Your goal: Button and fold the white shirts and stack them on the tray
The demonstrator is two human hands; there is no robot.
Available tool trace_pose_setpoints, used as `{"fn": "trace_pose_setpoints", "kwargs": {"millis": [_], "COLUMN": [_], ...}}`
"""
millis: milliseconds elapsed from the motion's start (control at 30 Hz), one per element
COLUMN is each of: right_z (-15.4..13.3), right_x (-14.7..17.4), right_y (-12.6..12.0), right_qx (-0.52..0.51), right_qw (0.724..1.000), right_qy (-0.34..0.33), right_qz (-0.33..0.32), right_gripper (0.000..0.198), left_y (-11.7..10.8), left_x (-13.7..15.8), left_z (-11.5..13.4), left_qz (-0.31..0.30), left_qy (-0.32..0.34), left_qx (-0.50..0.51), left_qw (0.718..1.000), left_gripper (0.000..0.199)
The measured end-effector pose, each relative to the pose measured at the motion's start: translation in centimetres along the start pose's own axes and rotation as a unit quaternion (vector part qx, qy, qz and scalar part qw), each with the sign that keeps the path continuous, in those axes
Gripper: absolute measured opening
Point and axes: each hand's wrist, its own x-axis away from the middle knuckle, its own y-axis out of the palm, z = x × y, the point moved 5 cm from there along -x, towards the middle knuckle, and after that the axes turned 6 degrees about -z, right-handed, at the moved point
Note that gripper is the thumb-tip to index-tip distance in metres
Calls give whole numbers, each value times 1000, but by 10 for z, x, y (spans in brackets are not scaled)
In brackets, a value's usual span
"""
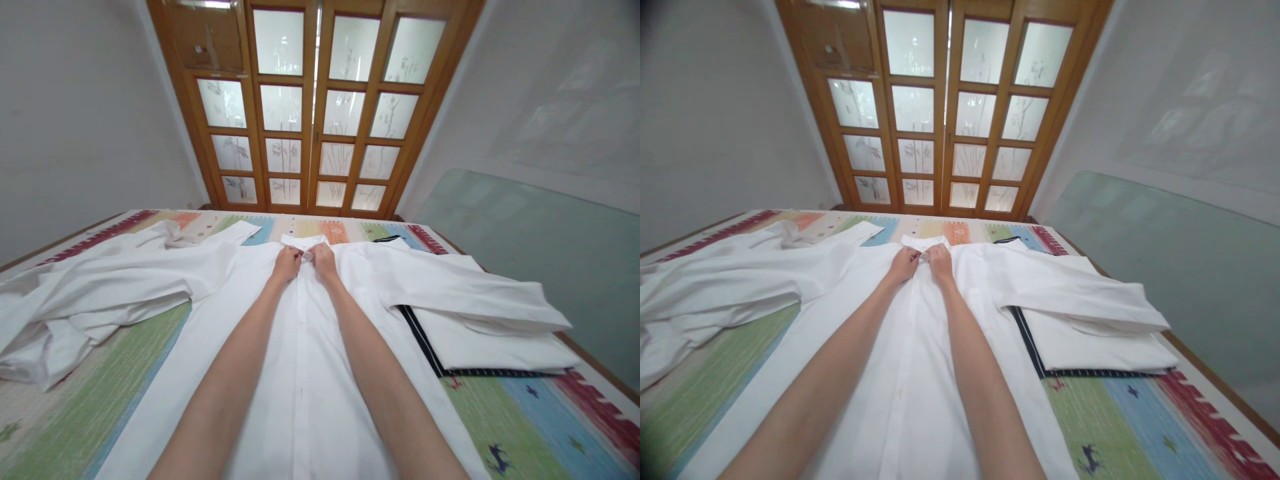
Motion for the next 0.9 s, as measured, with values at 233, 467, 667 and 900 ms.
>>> {"fn": "trace_pose_setpoints", "kwargs": {"millis": [233,467,667,900], "right_z": [-3,-3,-1,-4], "right_x": [0,1,1,4], "right_y": [-1,1,3,1], "right_qx": [-25,20,26,-34], "right_qw": [999,1000,999,999], "right_qy": [-13,-10,-23,-37], "right_qz": [-15,8,1,-1], "right_gripper": [26,6,8,8], "left_y": [3,3,-6,-7], "left_x": [-7,-10,-9,-9], "left_z": [-1,-4,-12,-16], "left_qz": [8,25,66,59], "left_qy": [-57,-90,-76,-67], "left_qx": [-15,63,239,263], "left_qw": [998,994,966,961], "left_gripper": [16,9,12,15]}}
